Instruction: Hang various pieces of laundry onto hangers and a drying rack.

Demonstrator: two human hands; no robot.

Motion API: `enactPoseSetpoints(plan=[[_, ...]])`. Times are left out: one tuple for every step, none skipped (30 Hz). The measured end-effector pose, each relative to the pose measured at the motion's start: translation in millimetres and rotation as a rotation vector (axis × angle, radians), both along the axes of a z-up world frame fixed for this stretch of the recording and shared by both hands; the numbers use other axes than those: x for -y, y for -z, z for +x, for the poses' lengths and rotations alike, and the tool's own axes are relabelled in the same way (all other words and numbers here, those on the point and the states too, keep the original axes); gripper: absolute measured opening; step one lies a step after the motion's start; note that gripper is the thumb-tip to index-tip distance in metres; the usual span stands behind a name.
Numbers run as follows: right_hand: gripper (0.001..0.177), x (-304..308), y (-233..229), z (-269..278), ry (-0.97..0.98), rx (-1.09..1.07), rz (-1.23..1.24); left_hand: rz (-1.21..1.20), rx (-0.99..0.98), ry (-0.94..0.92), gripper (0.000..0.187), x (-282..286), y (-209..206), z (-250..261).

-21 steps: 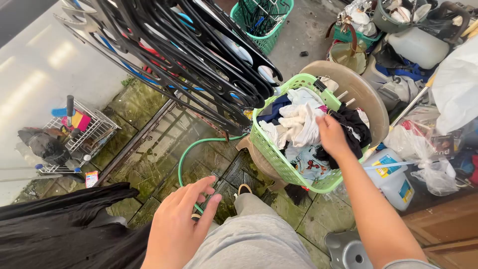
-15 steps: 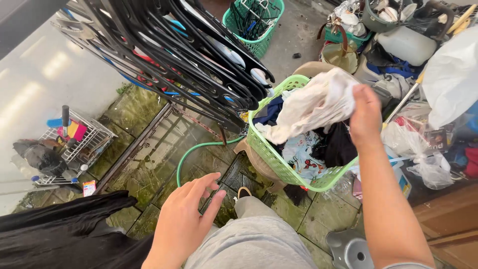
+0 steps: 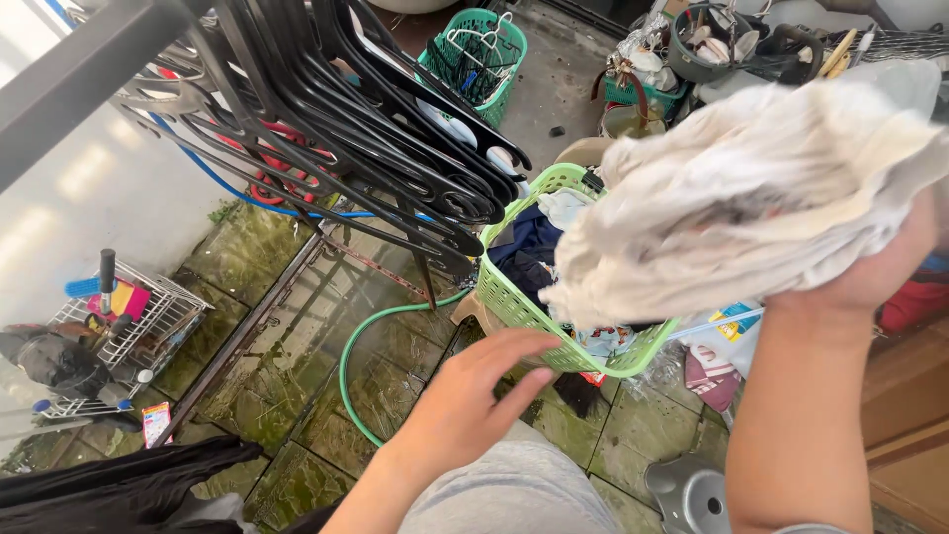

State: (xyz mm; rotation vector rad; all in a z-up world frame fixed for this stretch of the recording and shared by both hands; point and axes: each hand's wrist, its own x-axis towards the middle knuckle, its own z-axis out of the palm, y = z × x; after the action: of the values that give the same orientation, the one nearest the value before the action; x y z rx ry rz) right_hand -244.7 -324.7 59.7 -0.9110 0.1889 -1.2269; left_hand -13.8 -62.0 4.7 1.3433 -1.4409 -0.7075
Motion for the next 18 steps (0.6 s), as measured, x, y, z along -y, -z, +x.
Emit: enactPoseSetpoints(plan=[[0.051,-14,9,1,0.001,0.002,-0.002,-0.002,0.002,0.001,0.033,6,-9,-6],[0.049,-27,17,2,0.051,-0.072,-0.042,-0.137,-0.028,0.001,0.037,13,-18,-11],[0.047,-40,26,3,0.101,-0.146,-0.082,-0.271,-0.057,0.003,0.042,20,-28,-16],[0.047,-58,30,10,0.1,-0.145,-0.084,-0.273,-0.057,0.003,0.042,23,-23,-24],[0.048,-76,34,17,0.09,-0.141,0.014,-0.276,-0.094,-0.025,0.043,26,-19,-32],[0.049,-94,38,26,0.078,-0.133,0.112,-0.281,-0.13,-0.052,0.044,29,-16,-38],[0.049,-101,41,27,0.077,-0.13,0.109,-0.284,-0.128,-0.052,0.044,27,-8,-39],[0.047,-108,46,27,0.11,-0.175,0.196,-0.174,-0.189,-0.036,0.034,26,1,-41],[0.045,-114,51,27,0.141,-0.219,0.282,-0.065,-0.249,-0.019,0.025,24,11,-43],[0.045,-112,67,17,0.138,-0.22,0.284,-0.064,-0.249,-0.022,0.025,20,13,-41],[0.043,-110,83,6,0.204,-0.347,0.266,-0.039,-0.243,-0.007,0.022,15,16,-38],[0.04,-108,99,-4,0.265,-0.478,0.249,-0.014,-0.238,0.005,0.019,10,20,-37],[0.04,-103,104,-15,0.258,-0.48,0.25,-0.012,-0.239,-0.002,0.019,5,19,-34],[0.037,-96,109,-24,0.178,-0.948,0.2,-0.022,-0.179,0.02,0.019,0,17,-29],[0.034,-89,114,-33,0.086,-1.412,0.134,-0.032,-0.118,0.042,0.018,-4,16,-25],[0.034,-102,89,-14,0.076,-1.413,0.13,-0.03,-0.119,0.033,0.018,-7,17,-22],[0.042,-115,64,4,0.092,-1.259,-0.196,-0.057,-0.012,0.066,0.018,-9,17,-19],[0.062,-128,38,22,0.107,-1.08,-0.509,-0.083,0.095,0.1,0.019,-12,17,-17]])
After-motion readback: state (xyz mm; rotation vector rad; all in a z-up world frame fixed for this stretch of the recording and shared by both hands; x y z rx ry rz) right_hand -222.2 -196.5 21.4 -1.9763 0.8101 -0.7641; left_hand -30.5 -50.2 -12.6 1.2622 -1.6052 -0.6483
